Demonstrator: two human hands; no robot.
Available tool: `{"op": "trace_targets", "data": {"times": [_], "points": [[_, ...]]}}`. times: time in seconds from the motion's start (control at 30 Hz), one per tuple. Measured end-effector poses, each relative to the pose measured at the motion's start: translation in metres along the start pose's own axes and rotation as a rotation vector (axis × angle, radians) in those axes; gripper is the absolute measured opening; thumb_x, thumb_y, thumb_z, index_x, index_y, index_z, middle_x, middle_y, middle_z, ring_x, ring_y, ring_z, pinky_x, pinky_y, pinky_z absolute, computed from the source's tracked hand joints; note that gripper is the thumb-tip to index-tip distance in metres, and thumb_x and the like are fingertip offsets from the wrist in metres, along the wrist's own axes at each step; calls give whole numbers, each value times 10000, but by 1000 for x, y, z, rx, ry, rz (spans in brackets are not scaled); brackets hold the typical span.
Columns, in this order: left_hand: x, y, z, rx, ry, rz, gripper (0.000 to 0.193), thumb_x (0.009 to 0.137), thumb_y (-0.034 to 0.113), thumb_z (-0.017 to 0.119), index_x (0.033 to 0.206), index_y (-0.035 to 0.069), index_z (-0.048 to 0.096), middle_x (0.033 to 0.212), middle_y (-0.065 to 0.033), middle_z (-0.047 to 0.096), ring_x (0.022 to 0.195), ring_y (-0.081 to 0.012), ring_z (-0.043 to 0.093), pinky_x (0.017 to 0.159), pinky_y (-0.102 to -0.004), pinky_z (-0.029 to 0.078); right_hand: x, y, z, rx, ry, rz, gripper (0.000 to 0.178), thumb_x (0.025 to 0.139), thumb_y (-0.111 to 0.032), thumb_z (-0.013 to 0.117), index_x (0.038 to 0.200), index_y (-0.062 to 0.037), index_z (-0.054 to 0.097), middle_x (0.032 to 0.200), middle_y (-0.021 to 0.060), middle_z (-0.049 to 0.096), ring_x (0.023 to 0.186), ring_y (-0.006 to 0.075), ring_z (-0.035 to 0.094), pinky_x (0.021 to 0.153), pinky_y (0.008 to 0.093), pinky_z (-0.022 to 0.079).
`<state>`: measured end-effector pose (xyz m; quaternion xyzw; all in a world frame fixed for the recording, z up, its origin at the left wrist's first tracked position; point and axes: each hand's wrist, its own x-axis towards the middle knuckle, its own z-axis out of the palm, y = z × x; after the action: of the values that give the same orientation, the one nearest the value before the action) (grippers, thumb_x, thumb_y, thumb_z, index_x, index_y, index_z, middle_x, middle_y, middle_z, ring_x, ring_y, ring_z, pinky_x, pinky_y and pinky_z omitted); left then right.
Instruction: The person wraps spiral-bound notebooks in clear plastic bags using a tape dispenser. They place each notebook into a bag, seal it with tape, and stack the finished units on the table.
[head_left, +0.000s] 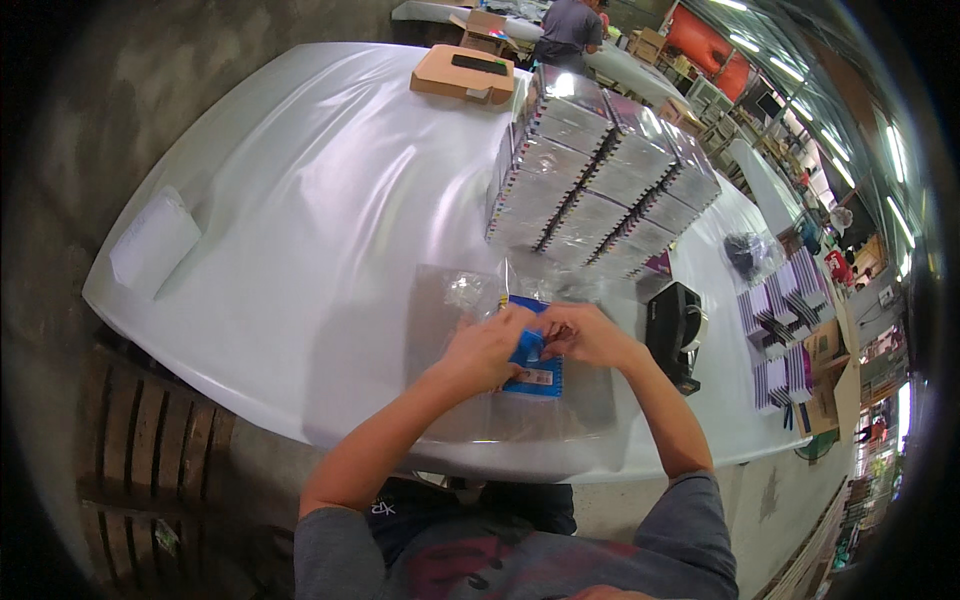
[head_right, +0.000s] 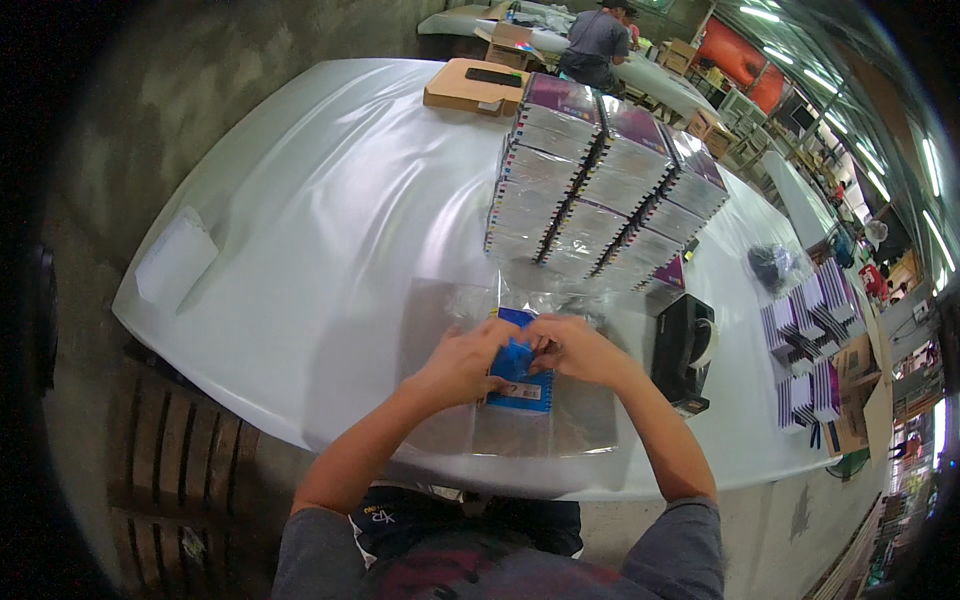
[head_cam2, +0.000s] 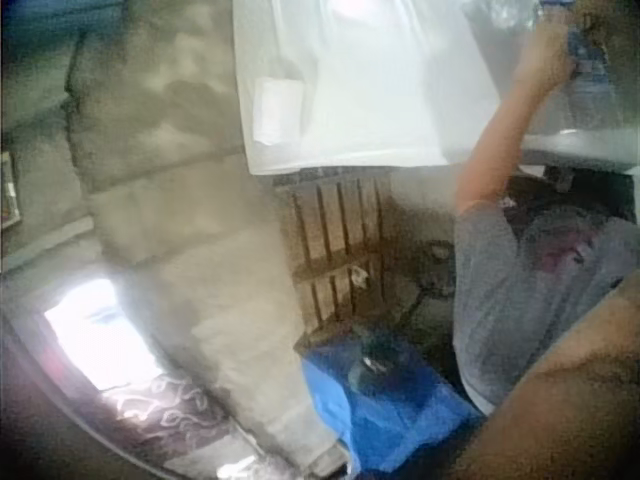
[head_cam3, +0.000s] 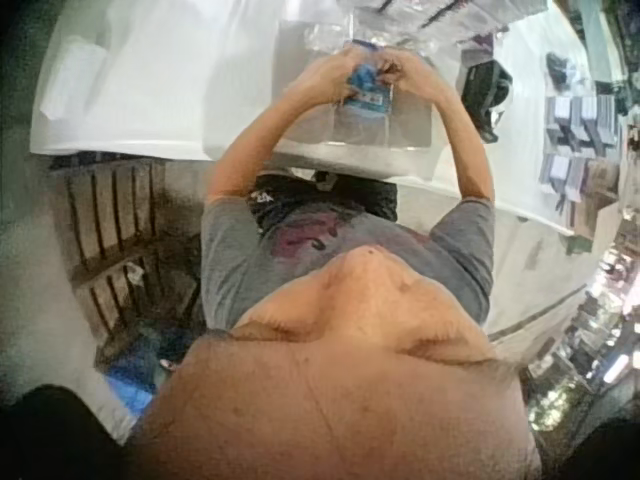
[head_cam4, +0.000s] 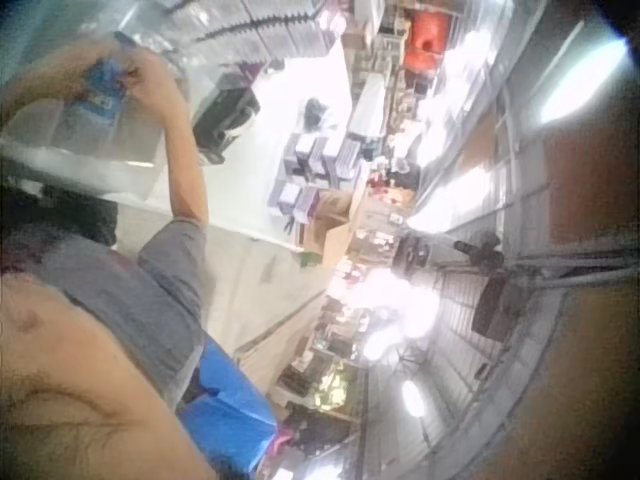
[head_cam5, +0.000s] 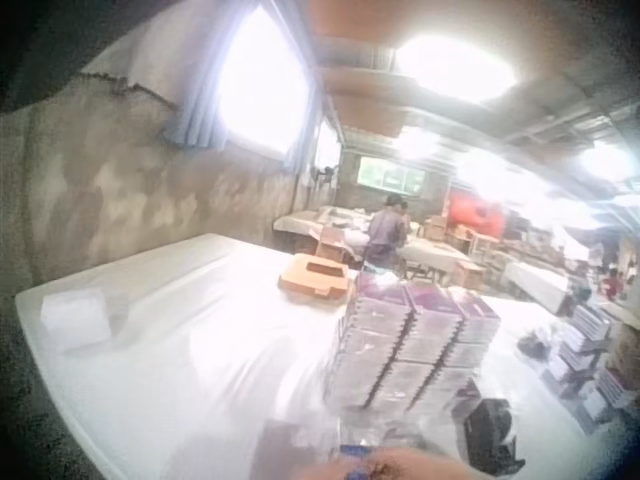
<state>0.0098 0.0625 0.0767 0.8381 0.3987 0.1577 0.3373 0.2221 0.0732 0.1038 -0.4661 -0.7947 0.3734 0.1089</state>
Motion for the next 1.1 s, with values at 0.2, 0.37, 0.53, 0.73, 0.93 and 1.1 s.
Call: {"op": "trace_targets", "data": {"times": [0.2,0.37,0.53,0.73,0.93,1.1], "points": [[-13,-28,14,-23,-36,-44,690,786,502,643,1376,235,407,1489,35,278,1361,-276,292,1015,-696,166,1,23,8,362,148,-138,150,624,24,776,741,-50,719,853,48,608,809,154,595,703,261,478],[-3,-15,10,-8,-107,-31,759,767,590,615,1407,268,365,1506,69,236,1352,-344,285,1017,-690,182,1,31,12,379,195,-175,176,631,80,748,756,-41,723,850,64,601,806,159,603,699,264,500],[0,-12,18,10,-111,-52,772,748,586,634,1399,261,374,1510,82,219,1341,-407,269,1022,-670,212,6,31,21,352,138,-127,174,640,26,762,789,-53,722,904,50,579,815,155,607,730,274,496],[5,-20,24,-384,112,18,776,693,422,769,1357,207,430,1513,-49,220,1366,-342,255,1083,-524,220,6,2,19,-30,178,-185,581,635,-7,767,1159,-131,548,1263,155,376,980,259,584,800,348,510],[22,-44,19,-594,404,9,509,637,420,790,1097,229,681,1500,-131,235,1386,-309,223,1076,-455,270,8,-31,16,-163,192,-120,984,582,-25,797,1400,-213,283,1374,158,247,1074,301,542,923,406,460],[23,-44,16,-109,53,-33,529,661,434,758,1162,318,635,1496,-179,226,1402,-338,157,1064,-477,287,-3,-32,18,-151,221,-79,1049,561,-36,815,1428,-223,254,1390,151,248,1107,316,531,958,417,442]]}}
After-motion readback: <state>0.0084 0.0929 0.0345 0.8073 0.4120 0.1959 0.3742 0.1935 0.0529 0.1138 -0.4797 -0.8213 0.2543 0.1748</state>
